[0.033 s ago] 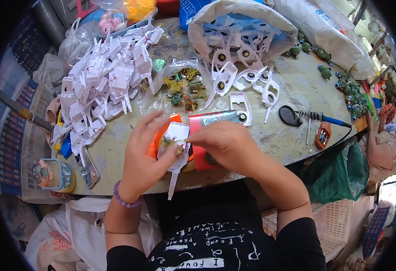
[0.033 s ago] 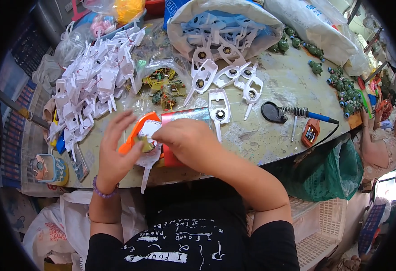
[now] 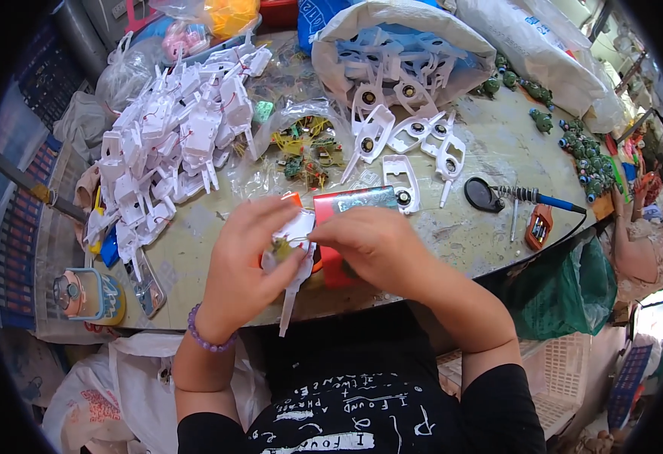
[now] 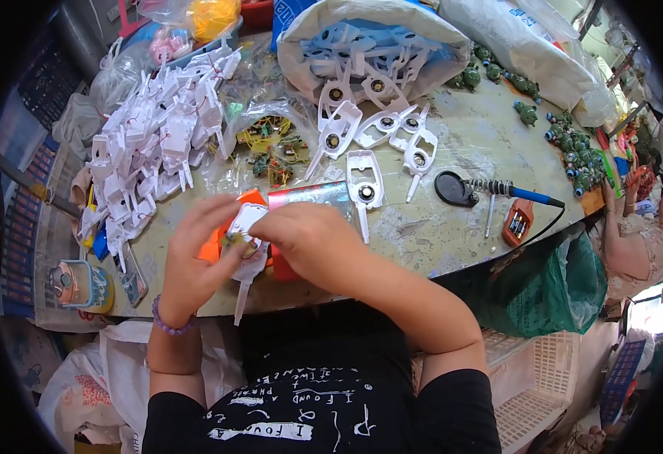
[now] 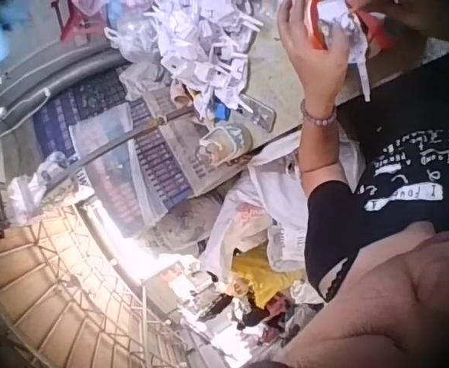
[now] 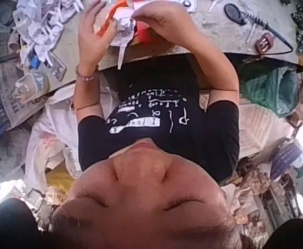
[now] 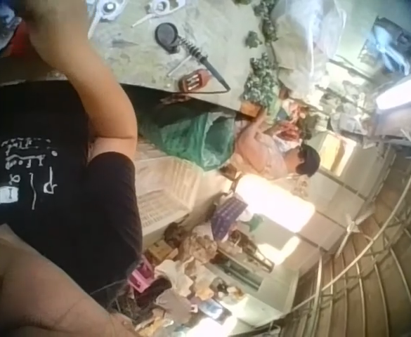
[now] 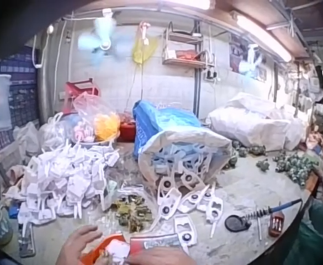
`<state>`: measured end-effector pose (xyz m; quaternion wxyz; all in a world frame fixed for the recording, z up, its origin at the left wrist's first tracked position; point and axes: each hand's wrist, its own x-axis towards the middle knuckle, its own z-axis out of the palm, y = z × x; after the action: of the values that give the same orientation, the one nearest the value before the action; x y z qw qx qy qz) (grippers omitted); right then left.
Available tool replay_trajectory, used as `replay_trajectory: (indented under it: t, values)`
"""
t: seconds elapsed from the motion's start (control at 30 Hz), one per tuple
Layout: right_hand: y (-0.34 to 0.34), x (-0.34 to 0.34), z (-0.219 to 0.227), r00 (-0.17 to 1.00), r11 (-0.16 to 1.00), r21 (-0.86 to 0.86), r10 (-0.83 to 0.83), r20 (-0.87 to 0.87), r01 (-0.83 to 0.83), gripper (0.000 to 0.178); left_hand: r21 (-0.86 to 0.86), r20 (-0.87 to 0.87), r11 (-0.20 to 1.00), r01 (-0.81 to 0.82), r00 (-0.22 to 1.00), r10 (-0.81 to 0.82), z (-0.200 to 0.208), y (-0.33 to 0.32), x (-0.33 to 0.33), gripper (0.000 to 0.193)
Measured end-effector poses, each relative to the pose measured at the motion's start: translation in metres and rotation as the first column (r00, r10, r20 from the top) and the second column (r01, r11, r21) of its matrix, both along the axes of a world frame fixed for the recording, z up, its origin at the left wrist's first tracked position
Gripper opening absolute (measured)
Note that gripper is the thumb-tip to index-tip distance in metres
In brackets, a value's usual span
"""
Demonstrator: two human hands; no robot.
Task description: Soldering wires and small electronic components onto a plastic toy frame.
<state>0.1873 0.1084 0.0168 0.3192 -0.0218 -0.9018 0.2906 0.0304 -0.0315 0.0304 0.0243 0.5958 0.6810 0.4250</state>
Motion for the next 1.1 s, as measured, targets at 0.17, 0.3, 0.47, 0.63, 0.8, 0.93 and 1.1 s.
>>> replay_trajectory:
  t: [0.17, 0.3, 0.47, 0.63, 0.8, 0.93, 1.1]
  values:
    - [-0.012, 0.001, -0.002, 0.996, 0.986, -0.141, -0.085, 0.023, 0.088, 0.021, -0.057, -0.221, 0.996, 0.07, 0.972, -0.081, 0.006, 0.01, 0.005, 0.02]
    - [-0.007, 0.009, -0.004, 0.984, 0.87, -0.459, -0.162, 0.075, 0.178, 0.02, -0.05, -0.245, 0.993, 0.108, 0.962, -0.117, 0.004, 0.02, 0.007, 0.011]
    - [0.067, 0.036, -0.014, 0.812, 0.789, -0.196, -0.557, 0.172, 0.582, 0.015, 0.06, -0.152, 0.997, 0.041, 0.988, -0.032, -0.006, 0.028, 0.002, 0.008]
    - [0.115, 0.049, -0.078, 0.598, 0.711, 0.088, -0.646, 0.474, 0.698, 0.031, 0.135, -0.084, 0.99, 0.039, 0.996, -0.028, -0.019, 0.035, 0.004, 0.007]
    - [0.115, 0.05, -0.054, 0.574, 0.671, 0.061, -0.675, 0.463, 0.739, 0.029, 0.188, -0.008, 0.981, 0.04, 0.999, -0.039, -0.026, 0.033, -0.004, 0.009]
    - [0.094, 0.047, 0.005, 0.861, 0.838, 0.232, -0.509, 0.006, 0.494, 0.02, 0.143, 0.156, 0.988, -0.062, 0.987, 0.04, -0.036, 0.031, -0.008, 0.011]
    - [0.034, 0.016, 0.02, 0.965, 0.885, 0.436, 0.051, 0.256, -0.162, 0.021, 0.122, 0.198, 0.991, -0.061, 0.98, 0.036, -0.04, 0.03, -0.01, 0.01]
